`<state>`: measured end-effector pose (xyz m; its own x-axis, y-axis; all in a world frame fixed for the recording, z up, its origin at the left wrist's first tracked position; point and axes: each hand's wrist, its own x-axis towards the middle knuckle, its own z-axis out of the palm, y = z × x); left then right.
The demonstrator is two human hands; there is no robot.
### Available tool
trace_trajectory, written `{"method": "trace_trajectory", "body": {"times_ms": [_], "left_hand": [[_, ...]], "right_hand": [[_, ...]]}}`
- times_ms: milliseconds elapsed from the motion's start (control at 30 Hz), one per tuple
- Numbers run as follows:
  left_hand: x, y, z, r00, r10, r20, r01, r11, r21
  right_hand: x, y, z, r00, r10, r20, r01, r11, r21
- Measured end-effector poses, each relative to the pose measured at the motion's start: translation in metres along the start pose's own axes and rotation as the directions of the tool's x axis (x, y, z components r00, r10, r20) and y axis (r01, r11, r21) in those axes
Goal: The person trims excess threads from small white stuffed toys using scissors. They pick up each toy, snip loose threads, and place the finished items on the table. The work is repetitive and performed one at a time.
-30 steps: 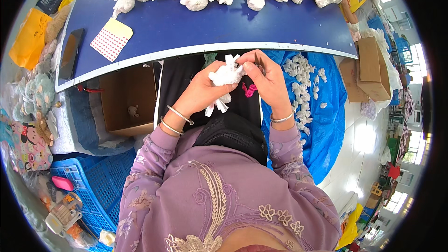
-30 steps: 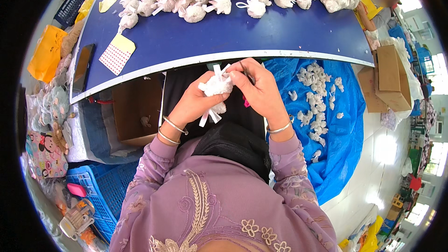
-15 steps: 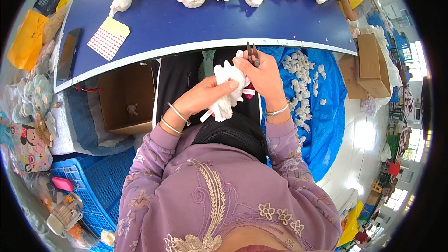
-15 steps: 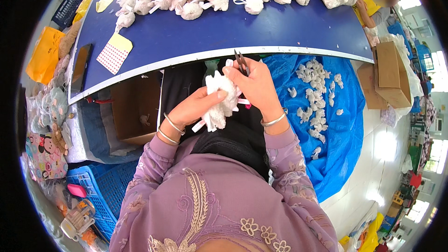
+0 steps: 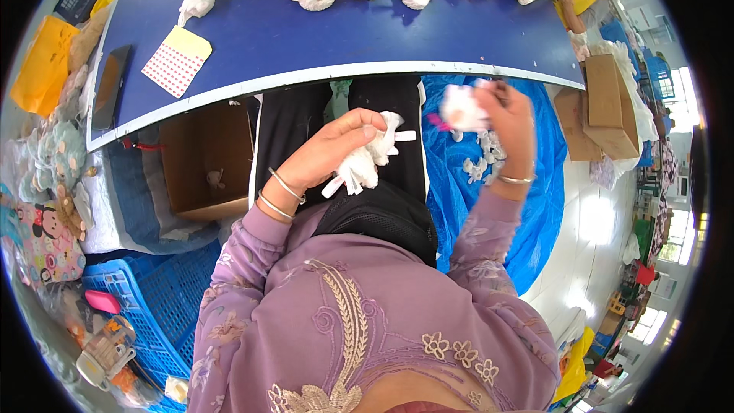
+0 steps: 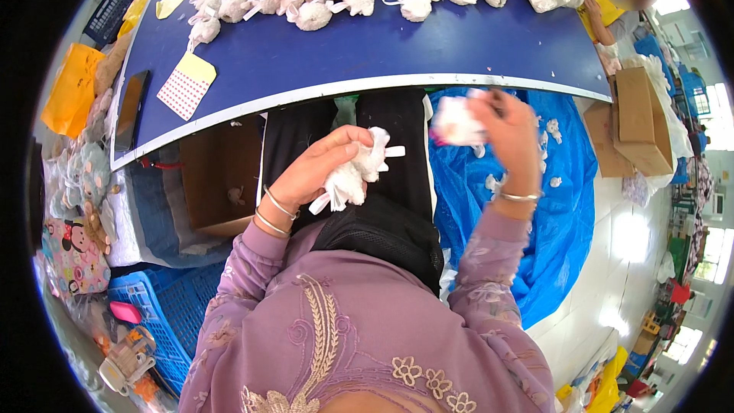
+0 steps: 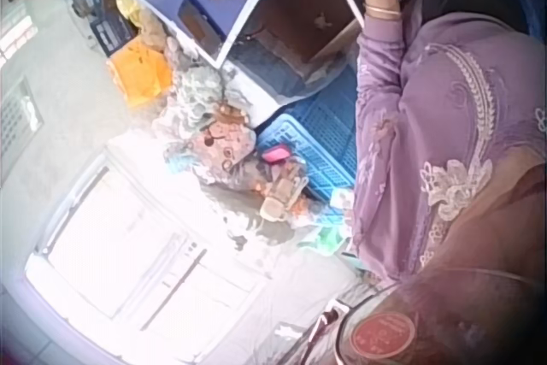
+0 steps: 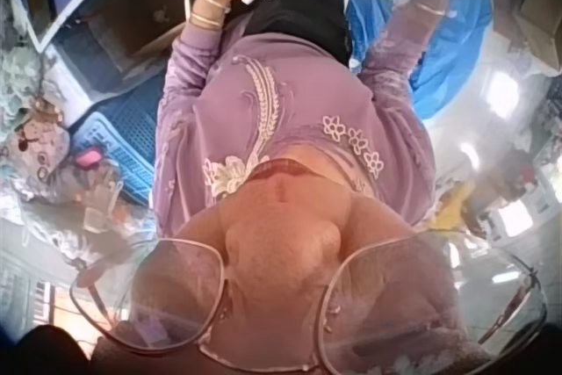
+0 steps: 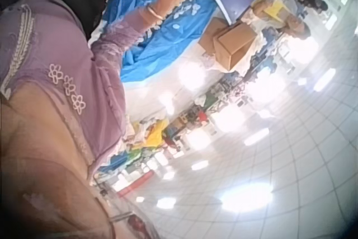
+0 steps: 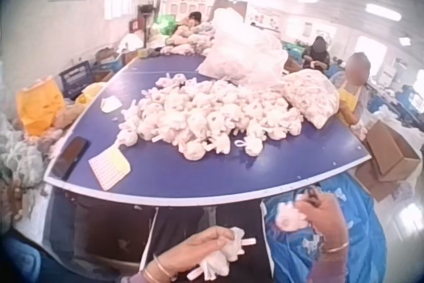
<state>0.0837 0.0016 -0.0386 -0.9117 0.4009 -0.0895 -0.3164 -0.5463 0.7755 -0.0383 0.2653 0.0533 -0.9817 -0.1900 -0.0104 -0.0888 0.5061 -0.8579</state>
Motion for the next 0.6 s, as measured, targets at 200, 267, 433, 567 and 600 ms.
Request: {"method": "trace_trajectory", "body": {"times_ms": [200, 267, 433, 567, 600], "left_hand": [[0.006, 0.002, 0.011, 0.997, 0.055, -0.05, -0.06, 0.993, -0.1], [0.01, 0.003, 0.015, 0.997, 0.055, -0.054, -0.06, 0.992, -0.112], [0.011, 0.008, 0.019, 0.988, 0.112, -0.11, -0.112, 0.994, 0.005], [0.01, 0.007, 0.022, 0.984, 0.105, -0.142, -0.097, 0.993, 0.064], [0.01, 0.006, 0.022, 0.983, 0.115, -0.144, -0.104, 0.991, 0.081]], "right_hand": [[-0.022, -0.025, -0.023, 0.991, -0.014, -0.131, 0.009, 0.999, -0.037], [-0.028, -0.027, -0.001, 0.993, -0.086, 0.084, 0.085, 0.996, 0.006], [-0.035, -0.022, 0.052, 0.937, -0.069, 0.344, -0.014, 0.972, 0.234], [-0.034, -0.019, 0.068, 0.938, -0.141, 0.316, 0.053, 0.961, 0.272], [-0.033, -0.018, 0.067, 0.942, -0.139, 0.305, 0.05, 0.958, 0.283]]}}
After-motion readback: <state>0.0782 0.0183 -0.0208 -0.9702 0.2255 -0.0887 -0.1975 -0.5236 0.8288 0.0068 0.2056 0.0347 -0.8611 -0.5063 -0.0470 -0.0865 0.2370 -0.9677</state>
